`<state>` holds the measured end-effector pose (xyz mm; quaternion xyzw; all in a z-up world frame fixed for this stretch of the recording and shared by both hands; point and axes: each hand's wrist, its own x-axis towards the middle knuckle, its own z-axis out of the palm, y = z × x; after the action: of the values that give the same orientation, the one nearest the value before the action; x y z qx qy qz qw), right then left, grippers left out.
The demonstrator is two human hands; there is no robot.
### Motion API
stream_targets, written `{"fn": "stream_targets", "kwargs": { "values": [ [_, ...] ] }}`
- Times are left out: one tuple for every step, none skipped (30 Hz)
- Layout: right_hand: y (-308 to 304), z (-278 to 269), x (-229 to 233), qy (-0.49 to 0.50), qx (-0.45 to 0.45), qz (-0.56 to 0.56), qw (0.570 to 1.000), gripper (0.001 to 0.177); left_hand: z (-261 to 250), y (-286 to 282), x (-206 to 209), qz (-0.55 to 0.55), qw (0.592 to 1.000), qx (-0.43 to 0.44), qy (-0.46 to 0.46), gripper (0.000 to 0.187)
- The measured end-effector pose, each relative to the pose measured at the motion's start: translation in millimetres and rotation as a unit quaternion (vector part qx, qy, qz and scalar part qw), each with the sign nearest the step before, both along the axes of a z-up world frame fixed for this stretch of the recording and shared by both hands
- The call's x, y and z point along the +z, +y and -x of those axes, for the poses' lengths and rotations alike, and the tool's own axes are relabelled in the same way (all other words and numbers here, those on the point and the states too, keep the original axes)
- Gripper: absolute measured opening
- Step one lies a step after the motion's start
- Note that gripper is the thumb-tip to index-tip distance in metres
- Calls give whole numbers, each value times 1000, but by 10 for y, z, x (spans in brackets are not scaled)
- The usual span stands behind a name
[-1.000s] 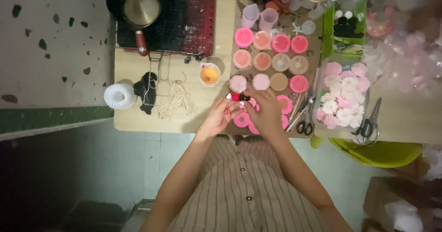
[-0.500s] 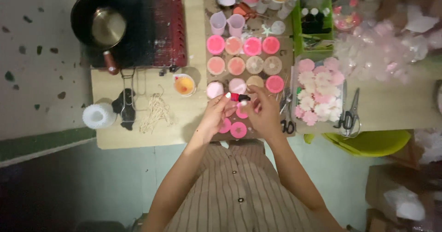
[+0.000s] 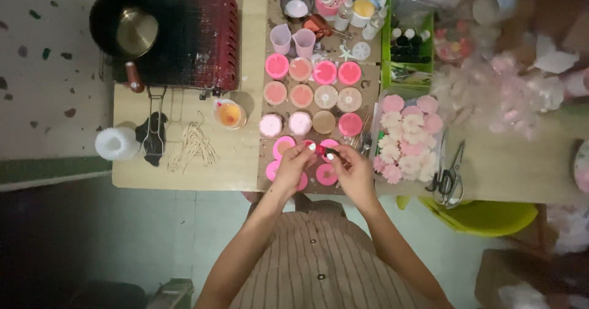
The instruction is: Pouring wax into molds, cleaning a dropper bottle, and removing a finished candle from a silicone mold.
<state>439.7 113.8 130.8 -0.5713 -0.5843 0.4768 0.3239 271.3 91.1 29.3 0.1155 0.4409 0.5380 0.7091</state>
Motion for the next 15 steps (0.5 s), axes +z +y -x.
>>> {"fn": "stream_targets", "kwargs": {
  "values": [
    [13,-62,-87,2,6,0,1000,21,-47,0,15,0,1000,6,2,17],
    [-36,-141,-172,52,3,-6,999,21,-112,-63,31,-38,999,15,30,16],
    [-92,-226,-255,103,0,-12,995,20,-184,-132,48,-75,995,25,58,17],
    [-105,-287,-136,104,1,-12,995,20,-258,-171,63,-76,995,26,59,17],
    [-121,-353,-8,117,7,-21,993,20,-338,-212,87,-96,988,14,116,23],
    [-56,-410,122,131,13,-39,991,21,-405,-150,111,-124,977,1,174,30],
    [-46,-513,189,133,14,-47,990,21,-473,-80,393,-132,975,2,176,30],
    [-103,-647,254,157,3,-25,987,21,-577,-85,670,-140,989,9,40,45],
    [-169,-791,312,182,-7,-2,983,21,-691,-103,940,-144,985,15,-96,60],
    [-186,-924,399,183,-9,-6,983,21,-749,-135,1158,-148,984,12,-96,60],
    [-214,-1068,483,199,-5,-17,980,20,-819,-179,1373,-152,966,-14,-207,82],
    [-238,-1239,572,214,-2,-30,976,20,-916,-220,1586,-155,935,-41,-318,103],
    [-268,-1401,606,213,-3,-36,976,20,-1016,-279,1692,-159,933,-45,-318,103],
    [-326,-1585,637,272,-14,4,962,21,-1136,-363,1788,-142,936,-59,-317,102],
    [-392,-1777,662,329,-25,44,943,23,-1262,-455,1879,-126,938,-72,-316,101]
  ]
}}
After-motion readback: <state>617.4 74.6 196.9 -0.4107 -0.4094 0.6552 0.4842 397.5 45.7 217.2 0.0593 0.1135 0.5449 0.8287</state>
